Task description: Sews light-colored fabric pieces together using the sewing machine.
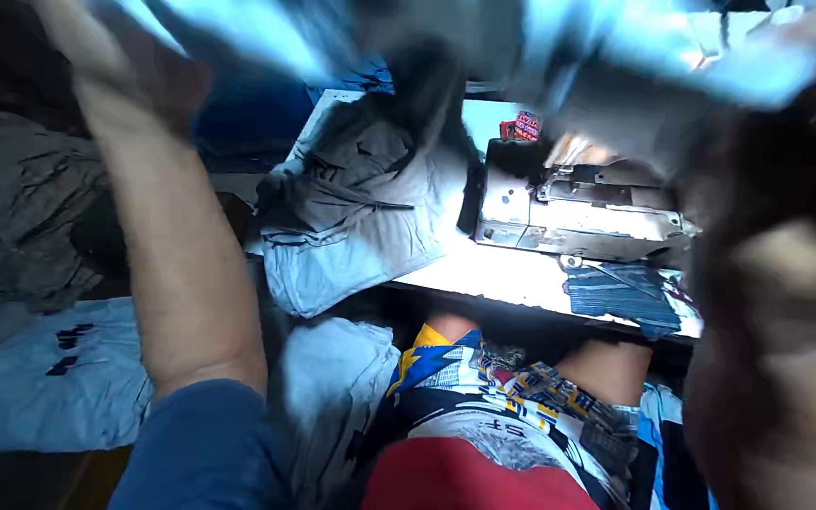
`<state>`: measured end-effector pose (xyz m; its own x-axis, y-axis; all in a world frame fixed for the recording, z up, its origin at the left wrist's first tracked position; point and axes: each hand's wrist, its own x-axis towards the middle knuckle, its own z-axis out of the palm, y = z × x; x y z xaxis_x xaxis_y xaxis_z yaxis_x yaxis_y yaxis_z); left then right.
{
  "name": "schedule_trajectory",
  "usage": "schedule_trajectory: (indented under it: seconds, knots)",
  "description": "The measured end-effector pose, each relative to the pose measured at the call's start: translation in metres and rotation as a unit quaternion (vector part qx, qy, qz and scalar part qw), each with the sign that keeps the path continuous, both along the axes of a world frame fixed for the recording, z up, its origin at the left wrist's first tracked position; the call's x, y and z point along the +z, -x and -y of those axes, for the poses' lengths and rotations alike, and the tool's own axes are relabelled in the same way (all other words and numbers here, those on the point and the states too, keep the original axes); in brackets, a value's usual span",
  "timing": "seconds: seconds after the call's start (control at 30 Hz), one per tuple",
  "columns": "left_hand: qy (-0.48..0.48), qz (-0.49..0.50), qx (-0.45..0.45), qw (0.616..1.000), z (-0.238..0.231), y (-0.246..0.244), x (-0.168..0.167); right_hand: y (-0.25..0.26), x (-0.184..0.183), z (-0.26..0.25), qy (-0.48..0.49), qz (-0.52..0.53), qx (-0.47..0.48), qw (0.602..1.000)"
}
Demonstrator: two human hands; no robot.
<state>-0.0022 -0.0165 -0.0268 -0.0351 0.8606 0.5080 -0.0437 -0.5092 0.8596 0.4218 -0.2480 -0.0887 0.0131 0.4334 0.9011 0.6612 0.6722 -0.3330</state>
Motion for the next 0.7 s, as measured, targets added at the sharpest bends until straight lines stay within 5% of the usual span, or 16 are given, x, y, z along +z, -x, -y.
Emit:
schedule_trajectory:
  seconds: [0.03,0.1,0.17,0.27,0.37,0.43,0.6,0.7]
  knots:
    - [-0.020,-0.190,-0.056,0.980,0.006,0.004,-0.019,0.010,-0.009,-0.003,0.014,0.031,0.045,0.998]
    - [-0.026,-0.488,-0.088,0.868,0.008,0.005,-0.055,0.019,-0.063,-0.004,0.089,0.053,0.085,0.991]
    - [0.013,-0.582,0.014,0.813,0.013,-0.008,-0.096,0.028,-0.125,-0.005,0.177,0.056,0.085,0.979]
    - [-0.013,-0.499,0.083,0.863,0.053,-0.076,-0.118,0.042,-0.182,-0.003,0.238,0.051,0.075,0.967]
    - [0.026,-0.389,-0.074,0.918,0.108,-0.163,-0.143,0.058,-0.194,0.003,0.223,0.052,0.070,0.971]
    - [0.051,-0.397,-0.121,0.908,0.116,-0.207,-0.161,0.068,-0.196,0.006,0.209,0.063,0.077,0.973]
    - [-0.010,-0.465,-0.025,0.885,0.113,-0.248,-0.182,0.054,-0.197,0.013,0.213,0.020,0.199,0.956]
    - [-0.029,-0.429,-0.018,0.903,0.113,-0.246,-0.186,0.034,-0.188,0.005,0.196,-0.153,0.070,0.966]
